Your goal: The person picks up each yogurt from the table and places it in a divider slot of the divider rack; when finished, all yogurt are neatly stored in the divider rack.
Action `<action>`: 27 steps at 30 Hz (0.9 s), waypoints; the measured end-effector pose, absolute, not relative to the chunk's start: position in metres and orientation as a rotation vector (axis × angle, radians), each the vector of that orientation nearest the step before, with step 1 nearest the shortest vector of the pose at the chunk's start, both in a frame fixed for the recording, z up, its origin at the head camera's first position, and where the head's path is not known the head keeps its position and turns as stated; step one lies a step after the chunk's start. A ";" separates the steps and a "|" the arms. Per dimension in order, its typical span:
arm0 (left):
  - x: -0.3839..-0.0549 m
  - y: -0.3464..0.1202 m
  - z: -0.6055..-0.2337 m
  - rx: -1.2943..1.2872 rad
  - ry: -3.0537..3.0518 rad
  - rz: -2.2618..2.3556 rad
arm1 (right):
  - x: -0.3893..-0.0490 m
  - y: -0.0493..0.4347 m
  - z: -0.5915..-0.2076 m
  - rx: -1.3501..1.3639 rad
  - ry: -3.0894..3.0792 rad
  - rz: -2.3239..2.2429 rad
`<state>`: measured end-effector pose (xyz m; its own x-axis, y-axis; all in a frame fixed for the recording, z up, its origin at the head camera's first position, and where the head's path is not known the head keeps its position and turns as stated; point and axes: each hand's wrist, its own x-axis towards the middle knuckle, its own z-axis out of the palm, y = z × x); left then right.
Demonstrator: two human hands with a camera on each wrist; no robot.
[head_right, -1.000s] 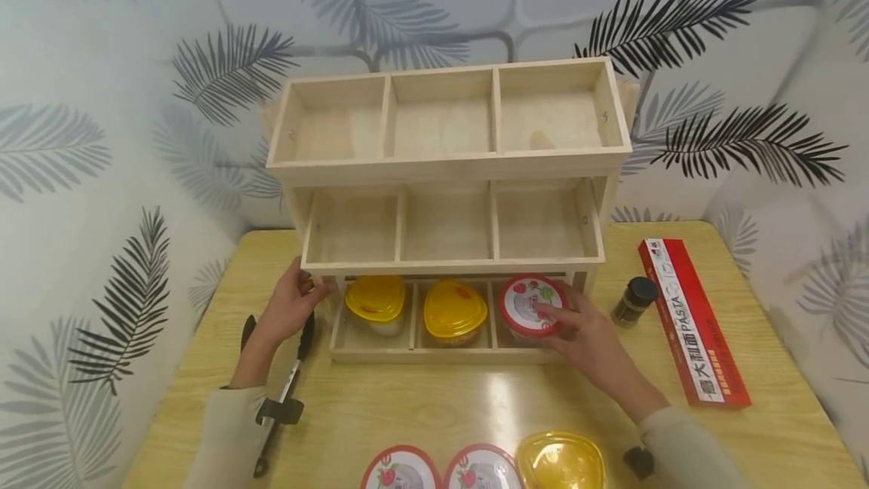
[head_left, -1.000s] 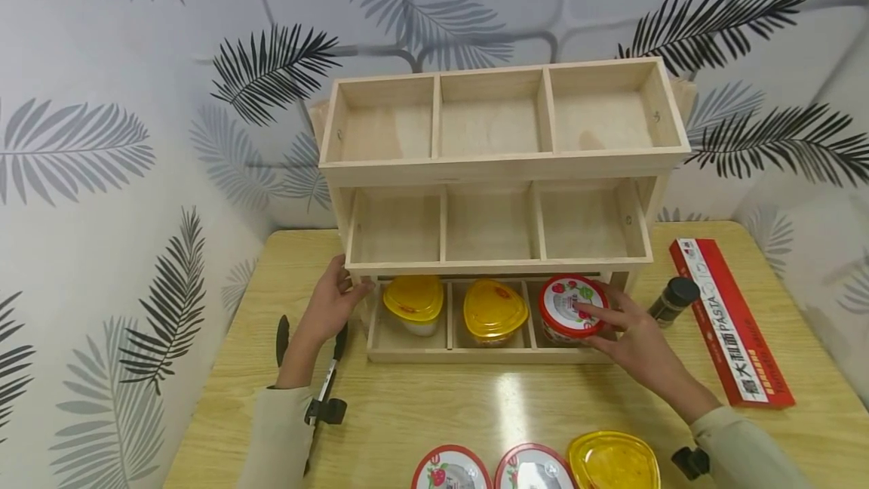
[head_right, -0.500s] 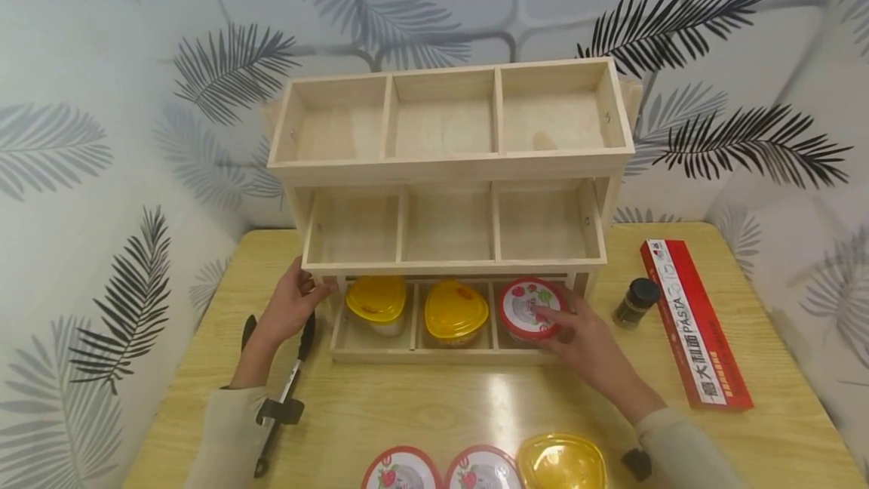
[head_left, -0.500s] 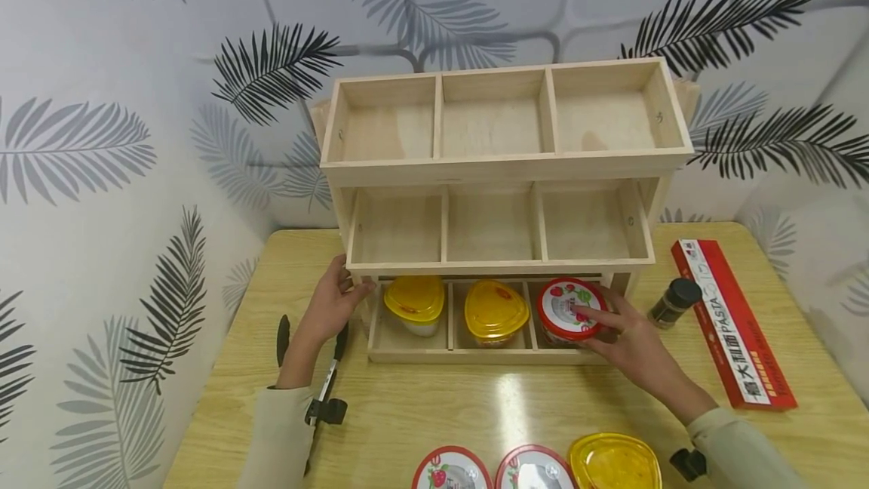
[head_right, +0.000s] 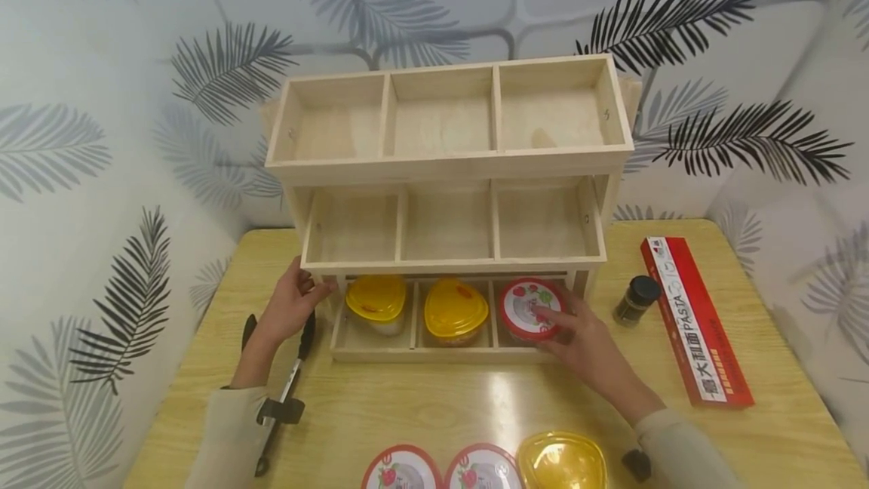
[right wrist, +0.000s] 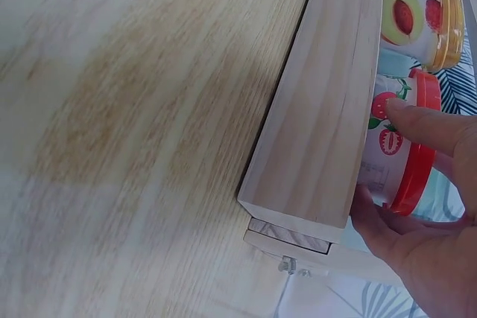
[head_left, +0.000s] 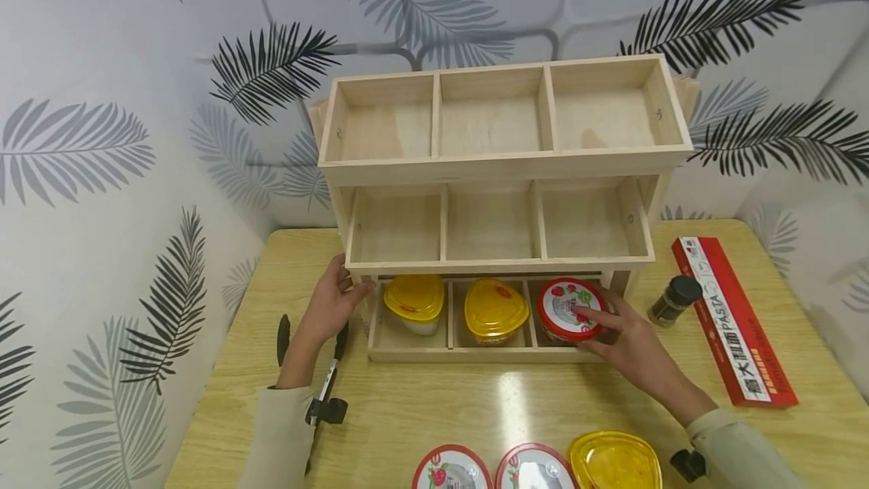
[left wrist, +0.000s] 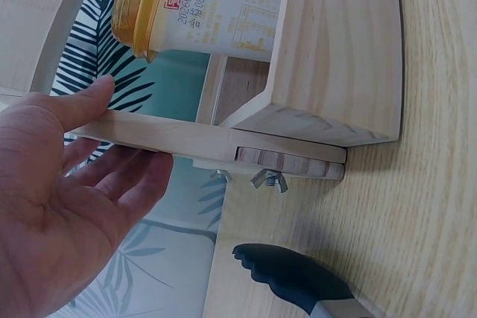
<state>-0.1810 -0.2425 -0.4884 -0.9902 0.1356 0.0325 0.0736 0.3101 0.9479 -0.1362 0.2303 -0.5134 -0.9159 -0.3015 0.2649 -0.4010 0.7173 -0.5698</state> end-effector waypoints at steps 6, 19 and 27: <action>-0.181 -0.242 -0.488 0.203 2.496 1.801 | -0.135 0.231 -0.512 0.615 -2.746 0.957; -0.180 -0.244 -0.489 0.179 2.519 1.786 | -0.097 0.246 -0.475 0.607 -2.739 0.910; -0.181 -0.241 -0.487 0.202 2.494 1.801 | -0.026 0.258 -0.451 0.802 -2.833 0.908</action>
<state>-0.1807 -0.2412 -0.4869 -0.9897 0.1401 0.0293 0.0719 0.3095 0.9482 -0.0261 0.2585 -0.4507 -0.8627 -0.4604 0.2091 -0.4962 0.6910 -0.5256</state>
